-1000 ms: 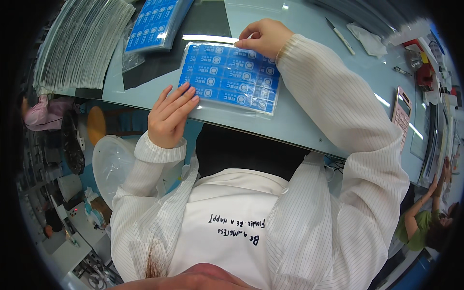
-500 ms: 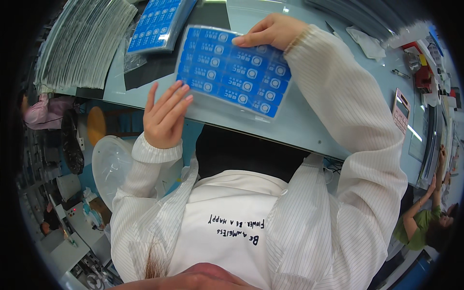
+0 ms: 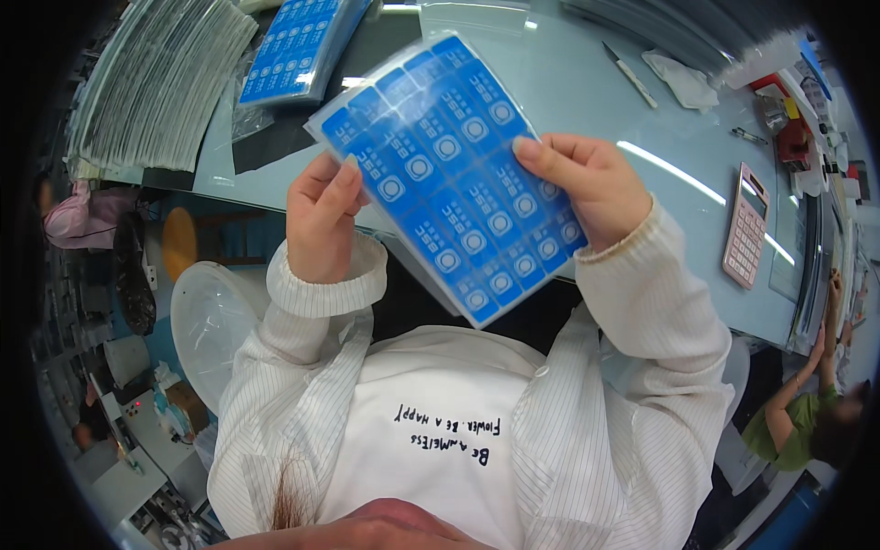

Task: Counting and sorting blue product labels at a manufacturing workstation.

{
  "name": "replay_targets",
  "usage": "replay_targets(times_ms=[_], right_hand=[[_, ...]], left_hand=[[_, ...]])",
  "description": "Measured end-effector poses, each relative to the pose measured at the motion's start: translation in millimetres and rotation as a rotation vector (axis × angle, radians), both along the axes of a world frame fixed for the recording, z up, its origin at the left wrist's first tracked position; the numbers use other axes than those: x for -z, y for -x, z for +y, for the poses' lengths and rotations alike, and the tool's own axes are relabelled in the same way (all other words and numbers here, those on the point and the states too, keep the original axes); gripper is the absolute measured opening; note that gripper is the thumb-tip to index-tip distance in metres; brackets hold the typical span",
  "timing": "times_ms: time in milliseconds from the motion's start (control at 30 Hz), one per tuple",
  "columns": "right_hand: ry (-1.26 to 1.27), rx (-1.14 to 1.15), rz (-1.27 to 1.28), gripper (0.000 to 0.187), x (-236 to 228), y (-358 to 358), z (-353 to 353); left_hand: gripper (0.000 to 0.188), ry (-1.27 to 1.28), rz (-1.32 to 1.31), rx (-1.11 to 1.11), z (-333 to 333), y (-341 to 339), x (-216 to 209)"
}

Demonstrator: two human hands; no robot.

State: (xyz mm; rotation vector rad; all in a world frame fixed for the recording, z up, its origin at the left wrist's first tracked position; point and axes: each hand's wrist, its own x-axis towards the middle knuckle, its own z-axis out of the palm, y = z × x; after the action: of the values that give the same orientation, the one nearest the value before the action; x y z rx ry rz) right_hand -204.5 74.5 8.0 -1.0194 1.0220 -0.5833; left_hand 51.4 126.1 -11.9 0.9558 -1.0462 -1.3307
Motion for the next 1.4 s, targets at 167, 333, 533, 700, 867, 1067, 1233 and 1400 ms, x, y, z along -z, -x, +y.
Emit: replay_targets(times_ms=[167, 333, 533, 700, 867, 1067, 1233, 1400], right_hand=[[-0.161, 0.111, -0.134, 0.039, 11, 14, 22], [-0.276, 0.143, -0.231, 0.038, 19, 15, 34], [-0.357, 0.05, -0.326, 0.037, 33, 11, 34], [-0.374, -0.171, -0.311, 0.042, 34, 5, 34], [-0.369, -0.265, -0.271, 0.044, 37, 7, 29], [-0.471, -0.178, -0.365, 0.039, 39, 9, 27], [-0.508, -0.002, -0.534, 0.031, 35, 14, 25], [-0.149, 0.264, -0.32, 0.031, 29, 13, 25]], left_hand=[[0.026, 0.02, 0.125, 0.169, -1, 5, 5], [0.029, 0.047, 0.139, 0.262, -3, 8, 7], [0.049, -0.033, 0.279, 0.379, -9, 12, 8], [0.097, 0.377, 0.15, 0.519, -17, 7, 26], [0.064, 0.328, 0.208, 0.386, -8, 9, 14], [0.016, 0.326, 0.168, 0.393, -21, -1, 17], [0.013, 0.163, -0.395, 0.087, -21, 4, 3], [0.032, 0.081, -0.385, 0.155, -6, 8, -4]])
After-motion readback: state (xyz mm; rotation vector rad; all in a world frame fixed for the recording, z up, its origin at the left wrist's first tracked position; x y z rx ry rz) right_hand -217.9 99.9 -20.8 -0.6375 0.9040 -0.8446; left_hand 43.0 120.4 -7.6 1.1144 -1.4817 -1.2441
